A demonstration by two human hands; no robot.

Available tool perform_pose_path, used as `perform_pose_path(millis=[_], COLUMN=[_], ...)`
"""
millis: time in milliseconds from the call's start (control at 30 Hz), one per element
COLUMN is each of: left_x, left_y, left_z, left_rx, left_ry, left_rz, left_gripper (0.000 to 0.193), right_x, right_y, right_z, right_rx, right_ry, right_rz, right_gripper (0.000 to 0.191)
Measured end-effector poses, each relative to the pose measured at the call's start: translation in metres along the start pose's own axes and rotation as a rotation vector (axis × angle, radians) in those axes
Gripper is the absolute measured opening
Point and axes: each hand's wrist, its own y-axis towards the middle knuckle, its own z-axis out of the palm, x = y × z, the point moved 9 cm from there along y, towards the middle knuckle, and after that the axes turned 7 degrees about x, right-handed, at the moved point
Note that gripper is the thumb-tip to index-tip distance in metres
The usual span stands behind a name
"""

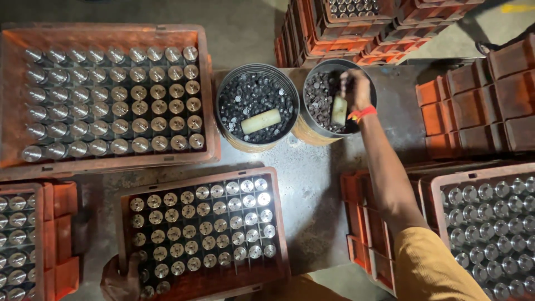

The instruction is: The person uses a cloth to wipe and polish small cylindrical metal parts arranged in a crate. They repeatedly dip the cloth into a barrel containing dark pellets and a white block, then continue polishing the parts one by one.

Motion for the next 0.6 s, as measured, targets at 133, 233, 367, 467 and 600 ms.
perform_pose_path(millis=[133, 233, 367, 467, 600], left_x=[-0.042, -0.02, -0.023, -0.046, -0.028], left_y=[-0.02, -0.012, -0.016, -0.031, -0.022], left_z=[-0.004, -0.003, -0.014, -0.014, -0.012], left_rx=[-0.09, -0.003, -0.133, -0.198, -0.157], left_ry=[0.366, 0.159, 0.101, 0.319, 0.21], left_rz=[0.582, 0.344, 0.339, 0.627, 0.462], left_gripper=[0.022, 0.012, 0.014, 0.023, 0.016], right_x=[0.026, 0.014, 0.009, 0.023, 0.014], right_y=[-0.014, -0.016, -0.012, -0.007, 0.002], right_z=[0.053, 0.061, 0.058, 0.048, 0.049], right_rx=[0.175, 0.237, 0.269, 0.212, 0.274], right_ry=[-1.337, -1.558, -1.529, -1.169, -0.288], right_rz=[-0.548, -0.634, -0.636, -0.594, -0.058], right_gripper=[0.02, 0.028, 0.019, 0.015, 0.014])
